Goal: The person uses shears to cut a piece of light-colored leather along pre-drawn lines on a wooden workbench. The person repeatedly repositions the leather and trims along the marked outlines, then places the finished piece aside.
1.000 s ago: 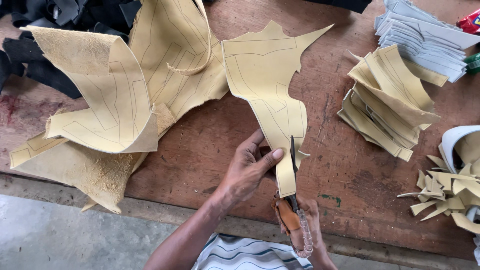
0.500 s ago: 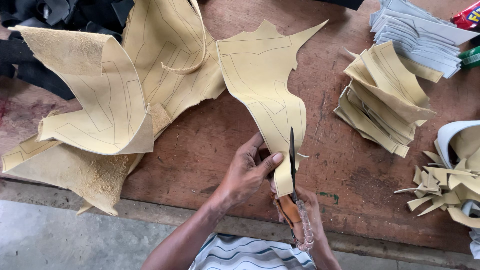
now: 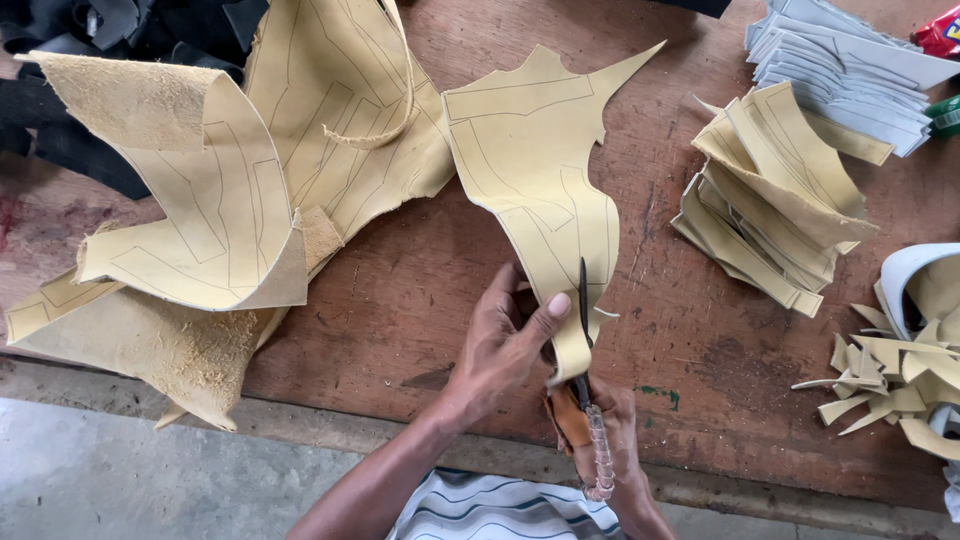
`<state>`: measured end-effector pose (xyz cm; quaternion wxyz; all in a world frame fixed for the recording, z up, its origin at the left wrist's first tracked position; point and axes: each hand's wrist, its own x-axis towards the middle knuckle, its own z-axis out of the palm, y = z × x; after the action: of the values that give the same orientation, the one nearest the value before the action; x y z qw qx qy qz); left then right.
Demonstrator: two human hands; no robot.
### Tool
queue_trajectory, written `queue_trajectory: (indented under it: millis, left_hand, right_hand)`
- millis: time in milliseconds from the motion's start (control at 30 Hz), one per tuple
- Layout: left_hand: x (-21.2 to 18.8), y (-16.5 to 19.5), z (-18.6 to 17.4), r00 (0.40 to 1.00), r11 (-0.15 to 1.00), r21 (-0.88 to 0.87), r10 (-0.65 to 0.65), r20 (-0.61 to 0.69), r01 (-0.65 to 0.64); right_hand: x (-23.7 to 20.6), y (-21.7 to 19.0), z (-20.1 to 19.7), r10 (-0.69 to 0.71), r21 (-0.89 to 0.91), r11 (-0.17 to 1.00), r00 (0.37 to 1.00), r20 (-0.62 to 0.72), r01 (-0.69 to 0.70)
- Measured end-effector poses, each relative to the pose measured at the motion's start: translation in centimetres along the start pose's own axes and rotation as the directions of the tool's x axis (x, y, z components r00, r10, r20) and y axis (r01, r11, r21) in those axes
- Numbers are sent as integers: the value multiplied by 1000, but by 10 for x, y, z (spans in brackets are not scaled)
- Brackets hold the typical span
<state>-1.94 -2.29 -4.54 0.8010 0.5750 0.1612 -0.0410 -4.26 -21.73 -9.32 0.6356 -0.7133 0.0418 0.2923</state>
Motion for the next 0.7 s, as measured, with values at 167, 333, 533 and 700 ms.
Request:
queue_trajectory:
  millis: [167,333,533,700]
  left_hand:
    - [2,1,5,999,1000,-15,20,-37,-20]
    - [2,-2,2,999,991,-131,-4,43,9]
    - [4,-14,0,996,963,-261,-42,79,62]
    - [14,-9,-12,997,999,47,16,76,-20]
  right_hand:
    - [7,-5,1,6,-88,996,1000,-6,-6]
    - [12,-7,1,-10,-27,1000,1000,-12,9]
    - [8,3,-1,56,43,997,998,21,-57]
    - [-7,9,-20,353,468,785,913,203,-407]
